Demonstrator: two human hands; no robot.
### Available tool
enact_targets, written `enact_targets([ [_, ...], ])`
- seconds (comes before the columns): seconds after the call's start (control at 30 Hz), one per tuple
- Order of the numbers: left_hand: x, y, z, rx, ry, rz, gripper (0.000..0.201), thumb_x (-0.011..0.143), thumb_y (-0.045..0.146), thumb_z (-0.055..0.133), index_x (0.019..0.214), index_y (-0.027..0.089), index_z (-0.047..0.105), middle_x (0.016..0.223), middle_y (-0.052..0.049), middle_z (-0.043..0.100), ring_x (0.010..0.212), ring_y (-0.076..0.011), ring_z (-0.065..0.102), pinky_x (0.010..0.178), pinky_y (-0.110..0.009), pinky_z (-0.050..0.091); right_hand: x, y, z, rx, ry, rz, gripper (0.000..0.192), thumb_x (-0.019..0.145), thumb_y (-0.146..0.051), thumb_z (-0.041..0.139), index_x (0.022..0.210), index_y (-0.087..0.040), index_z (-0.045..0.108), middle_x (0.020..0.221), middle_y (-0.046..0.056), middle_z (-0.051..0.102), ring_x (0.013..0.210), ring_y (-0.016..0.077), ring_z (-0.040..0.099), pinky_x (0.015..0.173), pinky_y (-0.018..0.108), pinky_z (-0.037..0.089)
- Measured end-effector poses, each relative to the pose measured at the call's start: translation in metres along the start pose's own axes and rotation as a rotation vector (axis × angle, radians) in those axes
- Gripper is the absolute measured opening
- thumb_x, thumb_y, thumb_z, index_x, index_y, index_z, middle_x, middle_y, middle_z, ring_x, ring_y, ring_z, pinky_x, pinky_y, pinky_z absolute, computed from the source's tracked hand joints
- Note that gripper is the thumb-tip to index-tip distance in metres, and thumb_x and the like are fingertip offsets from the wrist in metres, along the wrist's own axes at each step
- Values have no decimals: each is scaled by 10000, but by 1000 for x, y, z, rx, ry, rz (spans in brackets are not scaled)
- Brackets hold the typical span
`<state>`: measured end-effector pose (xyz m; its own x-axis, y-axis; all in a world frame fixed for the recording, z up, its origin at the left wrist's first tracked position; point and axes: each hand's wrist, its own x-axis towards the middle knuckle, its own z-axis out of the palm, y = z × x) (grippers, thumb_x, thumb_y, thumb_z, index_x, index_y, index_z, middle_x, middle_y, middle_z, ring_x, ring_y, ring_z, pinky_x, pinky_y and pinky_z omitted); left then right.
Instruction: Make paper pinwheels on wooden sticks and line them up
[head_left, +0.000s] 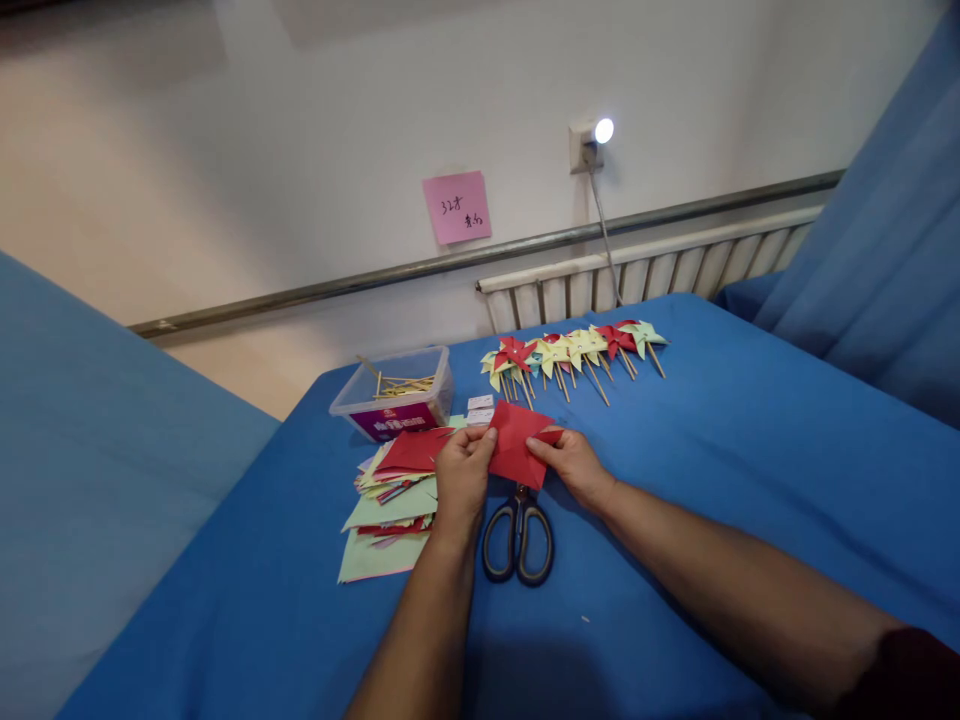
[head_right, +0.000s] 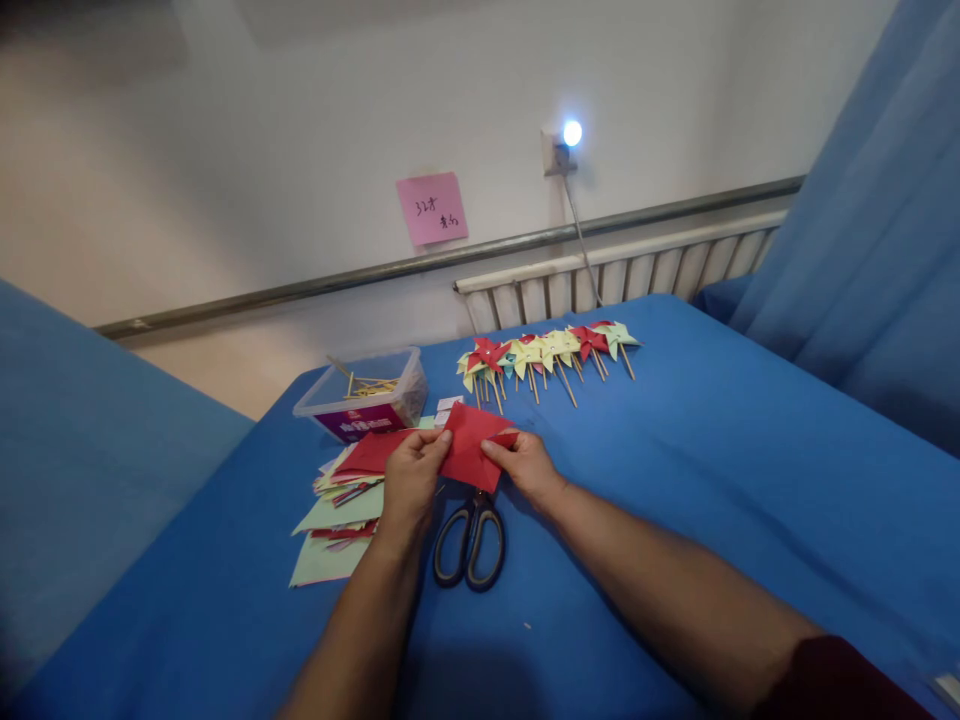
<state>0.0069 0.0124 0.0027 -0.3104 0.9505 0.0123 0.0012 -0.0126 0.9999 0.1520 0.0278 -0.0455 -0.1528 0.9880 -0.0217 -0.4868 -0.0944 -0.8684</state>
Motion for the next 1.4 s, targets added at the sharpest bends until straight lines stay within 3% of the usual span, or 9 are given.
enact_targets([
  [0.2,1,-1,0,45,65,54,362,627,454,785,687,153,595,497,53,537,451,-72,466,462,-182,343,1,-7,2,-13,16,-37,376,579,-426,834,828,-171,712,823,42,746,704,182,651,736,343,497],
  [0.3,0,0,1,16,67,36,364,622,450,796,670,150,596,498,50,548,451,-71,469,462,-182,351,0,-9,3,-51,43,-47,372,572,-442,828,781,-162,700,745,32,727,638,162,619,657,310,482],
  [0.5,-11,1,11,-321,-174,-79,346,675,371,787,918,142,695,883,-62,737,747,-160,666,738,-277,509,2,-8,1,-143,114,-85,397,609,-522,779,704,-149,681,559,-12,614,471,89,451,485,240,361],
  [0.6,-15,-5,17,-311,-244,-87,380,666,331,798,986,144,712,950,-84,745,803,-190,681,760,-291,511,3,-7,-1,-152,132,-82,415,635,-548,754,704,-146,680,535,-17,586,450,83,419,464,236,334],
  [0.77,-16,-13,22,-272,-162,-115,310,662,358,790,871,136,734,760,-54,740,636,-167,659,656,-279,508,0,-6,-2,-206,45,-49,462,671,-608,705,671,-147,670,513,-5,581,431,95,435,449,239,336],
  [0.9,-14,-7,22,-383,-79,-159,311,623,324,810,834,114,720,786,-73,746,649,-172,674,658,-285,520,-4,-7,-3,-261,-51,-53,516,775,-653,578,602,-167,604,487,-2,555,444,107,469,472,242,360],
  [1.1,-13,0,18,-495,-12,-201,328,605,241,817,887,113,709,873,-87,756,731,-190,705,707,-306,555,-6,-7,-3,-223,53,-222,232,809,-402,610,944,-214,589,829,22,647,588,116,547,576,252,457],
  [1.23,-12,1,15,-540,-33,-193,333,630,222,800,932,117,705,921,-91,756,765,-189,710,738,-307,560,-10,-9,-1,-400,89,-452,479,787,-189,555,1253,-289,504,1284,80,521,950,176,598,800,337,499],
  [1.4,-12,3,15,-519,-67,-183,313,643,233,792,918,108,708,874,-91,757,718,-191,706,699,-308,565,-18,-17,0,-688,-7,-674,456,759,-106,578,1171,-299,616,1447,57,349,1262,240,445,1043,427,396],
])
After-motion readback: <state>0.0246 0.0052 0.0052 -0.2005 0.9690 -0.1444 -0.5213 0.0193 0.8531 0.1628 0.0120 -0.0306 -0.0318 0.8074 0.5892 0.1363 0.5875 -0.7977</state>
